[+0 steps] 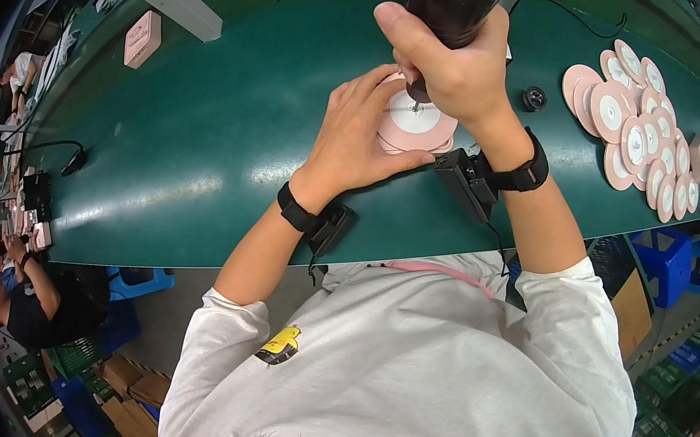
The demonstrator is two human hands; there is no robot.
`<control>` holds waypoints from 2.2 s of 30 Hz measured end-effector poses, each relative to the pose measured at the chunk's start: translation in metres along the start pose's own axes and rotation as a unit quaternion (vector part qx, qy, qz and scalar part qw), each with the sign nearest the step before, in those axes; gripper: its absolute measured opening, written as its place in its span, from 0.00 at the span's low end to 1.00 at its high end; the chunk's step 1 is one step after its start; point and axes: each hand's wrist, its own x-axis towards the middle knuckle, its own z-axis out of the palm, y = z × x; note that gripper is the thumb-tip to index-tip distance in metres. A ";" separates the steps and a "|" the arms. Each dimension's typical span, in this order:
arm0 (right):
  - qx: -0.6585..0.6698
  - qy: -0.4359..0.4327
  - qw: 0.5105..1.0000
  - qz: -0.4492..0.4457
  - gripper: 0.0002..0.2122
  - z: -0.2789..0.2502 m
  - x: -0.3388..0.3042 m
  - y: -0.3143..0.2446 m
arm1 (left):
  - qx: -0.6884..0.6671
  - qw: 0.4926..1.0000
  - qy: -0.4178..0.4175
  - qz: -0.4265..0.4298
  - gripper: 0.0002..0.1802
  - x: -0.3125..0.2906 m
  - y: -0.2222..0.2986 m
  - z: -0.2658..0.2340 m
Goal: The person picks up a pink base and a white disc, places the disc onto the base, and uses a tool to insert a small pin. They then use a power screwdriver to drive a screw into the center of the disc before setting the assembled unit aside.
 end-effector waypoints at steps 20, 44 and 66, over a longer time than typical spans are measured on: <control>-0.020 -0.004 1.000 -0.008 0.08 0.002 0.000 0.001 | -0.005 1.000 0.001 -0.003 0.51 0.000 -0.001 0.001; 0.018 0.021 0.999 -0.021 0.09 0.003 -0.001 0.001 | -0.004 1.000 0.011 0.007 0.51 0.001 -0.001 0.002; -0.144 0.198 0.944 0.221 0.14 -0.099 -0.061 -0.008 | 0.007 0.998 0.053 0.041 0.45 0.010 0.006 0.007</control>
